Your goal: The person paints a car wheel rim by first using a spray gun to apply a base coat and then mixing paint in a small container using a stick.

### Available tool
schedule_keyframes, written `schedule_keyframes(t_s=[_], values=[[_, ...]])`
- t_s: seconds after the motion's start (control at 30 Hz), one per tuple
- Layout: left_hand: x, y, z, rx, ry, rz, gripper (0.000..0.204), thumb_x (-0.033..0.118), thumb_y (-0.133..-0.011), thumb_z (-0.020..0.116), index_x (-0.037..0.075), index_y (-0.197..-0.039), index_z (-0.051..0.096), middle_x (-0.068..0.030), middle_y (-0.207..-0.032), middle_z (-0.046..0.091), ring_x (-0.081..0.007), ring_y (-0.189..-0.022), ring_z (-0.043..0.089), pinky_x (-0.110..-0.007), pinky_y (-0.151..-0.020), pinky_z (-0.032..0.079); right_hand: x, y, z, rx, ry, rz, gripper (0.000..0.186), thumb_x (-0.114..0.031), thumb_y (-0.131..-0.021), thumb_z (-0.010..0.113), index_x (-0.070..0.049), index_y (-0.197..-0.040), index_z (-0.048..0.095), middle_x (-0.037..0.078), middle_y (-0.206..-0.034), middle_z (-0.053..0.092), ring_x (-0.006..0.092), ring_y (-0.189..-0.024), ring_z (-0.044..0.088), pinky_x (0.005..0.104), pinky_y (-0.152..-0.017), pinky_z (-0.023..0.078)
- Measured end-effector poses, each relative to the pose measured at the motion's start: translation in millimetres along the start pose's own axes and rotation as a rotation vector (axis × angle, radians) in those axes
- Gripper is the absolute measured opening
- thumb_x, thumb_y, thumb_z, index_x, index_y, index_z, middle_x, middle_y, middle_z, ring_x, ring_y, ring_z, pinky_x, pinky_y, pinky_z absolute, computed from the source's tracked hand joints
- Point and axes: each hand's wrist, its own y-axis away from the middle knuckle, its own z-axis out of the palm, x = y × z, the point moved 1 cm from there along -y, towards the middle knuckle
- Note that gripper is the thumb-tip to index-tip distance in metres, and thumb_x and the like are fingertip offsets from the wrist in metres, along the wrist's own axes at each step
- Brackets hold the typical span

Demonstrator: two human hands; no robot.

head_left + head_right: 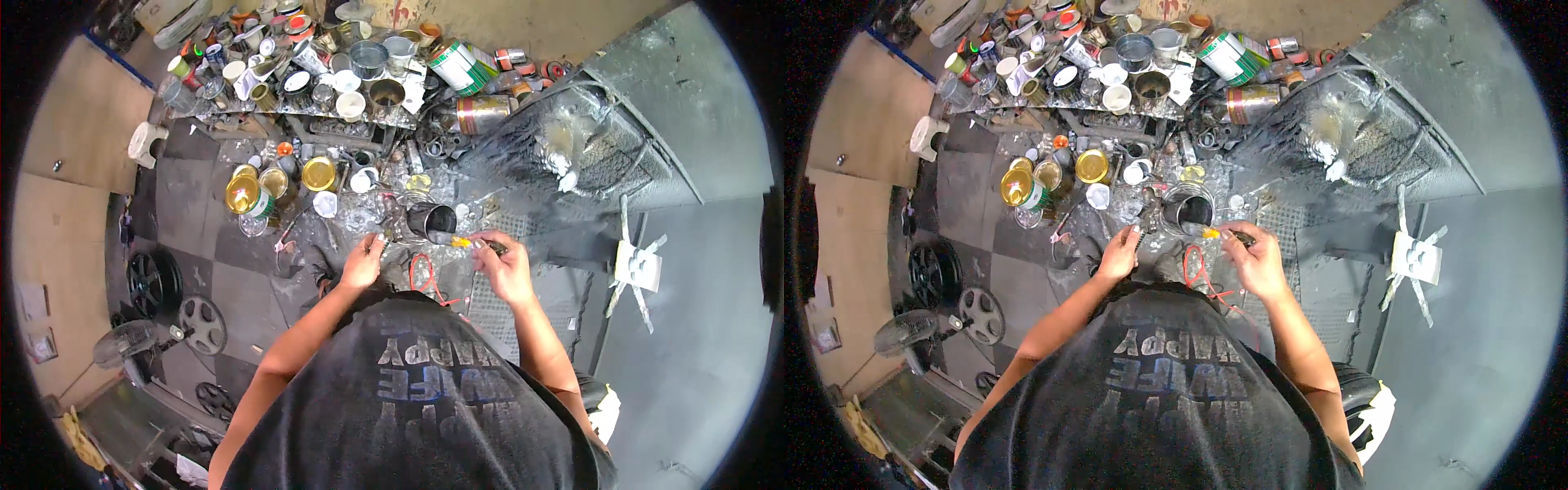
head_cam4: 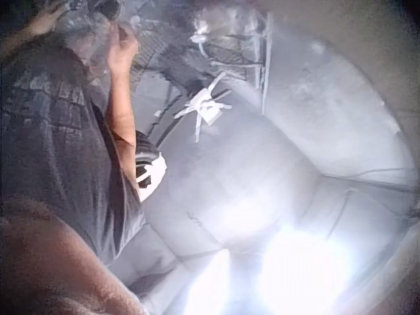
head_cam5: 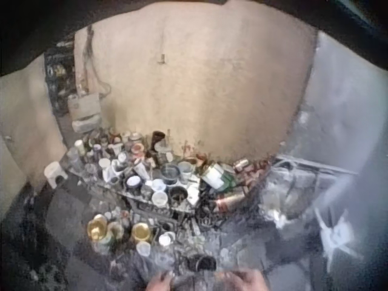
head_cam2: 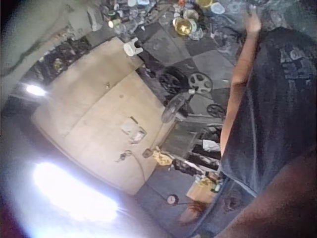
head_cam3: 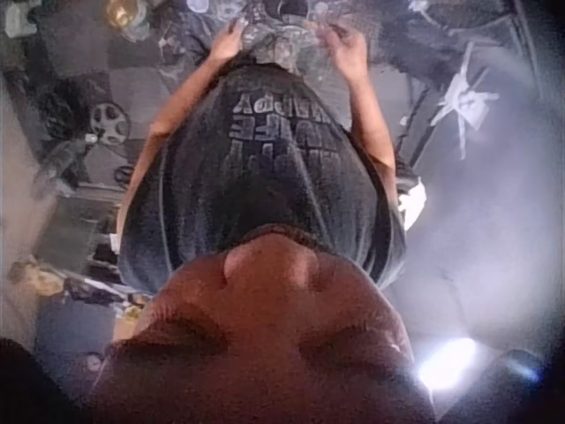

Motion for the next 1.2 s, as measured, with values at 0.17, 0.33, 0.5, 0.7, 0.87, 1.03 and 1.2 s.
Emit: schedule_keyframes(t_s=[0.17,0.33,0.5,0.7,0.87,1.03,1.2], values=[[-3.6,4.6,2.2,-0.058,0.075,-0.073,0.048,0.042,-0.104,0.05,0.002,-0.128,0.059,-0.0062,-0.067,0.057,-0.0146,-0.053,0.054,-0.035,-0.052,0.045,-0.5,-13.2,0.8,0.12,0.299,-0.209,0.02,-0.014,-0.094,0.066,0.0,-0.108,0.071,0.017,-0.097,0.074,0.0236,-0.087,0.072,0.0347,-0.076,0.055],[19.6,10.6,-8.0,-0.112,0.08,-0.078,0.048,0.041,-0.107,0.045,-0.001,-0.126,0.058,-0.0028,-0.075,0.056,-0.0123,-0.056,0.053,-0.031,-0.053,0.049,5.3,-17.7,11.5,-0.049,0.504,-0.267,0.021,-0.016,-0.093,0.067,-0.002,-0.109,0.071,0.02,-0.103,0.072,0.0376,-0.095,0.07,0.0418,-0.084,0.055],[21.8,11.0,-8.5,-0.147,0.128,-0.108,0.042,0.041,-0.107,0.044,0.002,-0.107,0.06,-0.0018,-0.071,0.053,-0.0133,-0.057,0.053,-0.032,-0.053,0.051,3.6,-19.8,27.9,-0.029,0.399,-0.411,0.022,-0.018,-0.093,0.065,-0.003,-0.107,0.071,0.021,-0.104,0.071,0.0399,-0.098,0.068,0.0443,-0.085,0.055],[5.4,10.1,-13.0,-0.185,0.126,-0.077,0.042,0.041,-0.108,0.042,0.003,-0.101,0.058,-0.0027,-0.07,0.053,-0.0141,-0.057,0.054,-0.032,-0.053,0.051,10.9,-30.9,26.0,0.044,0.462,-0.414,0.022,-0.022,-0.093,0.064,-0.003,-0.103,0.07,0.022,-0.1,0.07,0.0403,-0.092,0.068,0.0462,-0.081,0.054],[13.7,7.9,-8.7,-0.18,0.105,-0.075,0.045,0.042,-0.108,0.043,0.001,-0.107,0.06,-0.0028,-0.071,0.054,-0.0141,-0.057,0.054,-0.032,-0.054,0.051,23.6,-32.2,17.2,0.017,0.518,-0.273,0.021,-0.019,-0.092,0.066,-0.002,-0.103,0.071,0.02,-0.099,0.072,0.0384,-0.088,0.07,0.0438,-0.078,0.055],[19.9,7.0,-4.9,-0.106,0.042,-0.046,0.047,0.044,-0.108,0.042,0.001,-0.115,0.06,-0.0025,-0.071,0.055,-0.0137,-0.057,0.054,-0.031,-0.056,0.05,13.9,-23.5,26.7,0.011,0.299,-0.289,0.022,-0.021,-0.093,0.066,-0.004,-0.105,0.072,0.023,-0.09,0.071,0.0389,-0.084,0.071,0.0432,-0.074,0.055],[23.1,3.7,-0.1,-0.101,-0.029,-0.075,0.05,0.045,-0.106,0.044,-0.001,-0.115,0.06,-0.0101,-0.076,0.06,-0.0209,-0.064,0.061,-0.036,-0.061,0.048,18.3,-34.4,11.1,0.199,0.367,-0.223,0.023,-0.02,-0.093,0.067,0.0,-0.103,0.072,0.018,-0.086,0.073,0.0282,-0.076,0.071,0.0375,-0.068,0.054]])
